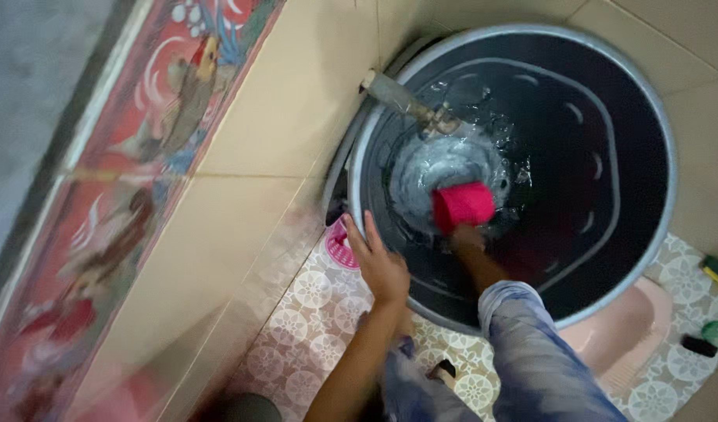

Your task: The person scrubs a pink baby bathtub with a brush, rinses it with water from a bucket using a pink scoop, and then sweeps the tiled bathroom floor with a squeegee. They also remove debris from the floor drain and rinse the floor.

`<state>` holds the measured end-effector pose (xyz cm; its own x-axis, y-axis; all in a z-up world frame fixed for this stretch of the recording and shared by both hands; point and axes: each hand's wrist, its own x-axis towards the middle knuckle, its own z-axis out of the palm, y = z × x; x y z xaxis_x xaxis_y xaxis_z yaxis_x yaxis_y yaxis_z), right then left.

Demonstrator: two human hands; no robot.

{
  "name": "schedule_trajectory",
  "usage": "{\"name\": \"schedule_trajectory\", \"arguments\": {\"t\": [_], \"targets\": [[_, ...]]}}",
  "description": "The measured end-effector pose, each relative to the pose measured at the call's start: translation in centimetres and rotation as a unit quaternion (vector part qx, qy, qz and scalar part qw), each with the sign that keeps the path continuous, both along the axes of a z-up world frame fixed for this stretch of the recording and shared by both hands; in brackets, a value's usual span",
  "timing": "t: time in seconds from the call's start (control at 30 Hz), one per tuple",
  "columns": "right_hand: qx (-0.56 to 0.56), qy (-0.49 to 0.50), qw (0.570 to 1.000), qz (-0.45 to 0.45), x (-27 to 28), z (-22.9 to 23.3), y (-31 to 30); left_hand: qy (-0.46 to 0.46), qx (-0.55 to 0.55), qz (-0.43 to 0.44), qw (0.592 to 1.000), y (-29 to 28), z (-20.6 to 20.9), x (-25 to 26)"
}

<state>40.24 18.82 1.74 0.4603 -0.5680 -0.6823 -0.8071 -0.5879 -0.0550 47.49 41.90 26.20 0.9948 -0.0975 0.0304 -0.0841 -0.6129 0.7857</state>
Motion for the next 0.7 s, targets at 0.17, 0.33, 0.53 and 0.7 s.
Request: {"name": "schedule_trajectory", "arguments": {"t": [0.17, 0.33, 0.53, 0.7], "targets": [[0.209, -0.126, 0.96, -0.135, 3.2, -2.4, 0.5, -0.027, 0.03, 0.003, 0.999, -0.1, -0.7, 0.2], [0.351, -0.189, 0.885, -0.241, 2.1, -0.5, -0.5, -0.025, 0.009, -0.003, 1.0, 0.2, -0.9, 0.2], [0.432, -0.278, 0.83, -0.216, -0.2, 8.6, -1.6, -0.049, -0.004, 0.004, 0.999, 0.2, -2.7, -0.4], [0.422, -0.387, 0.801, -0.175, -6.0, 20.5, 1.5, -0.088, -0.021, -0.003, 0.996, 0.5, -5.4, 0.0]]}}
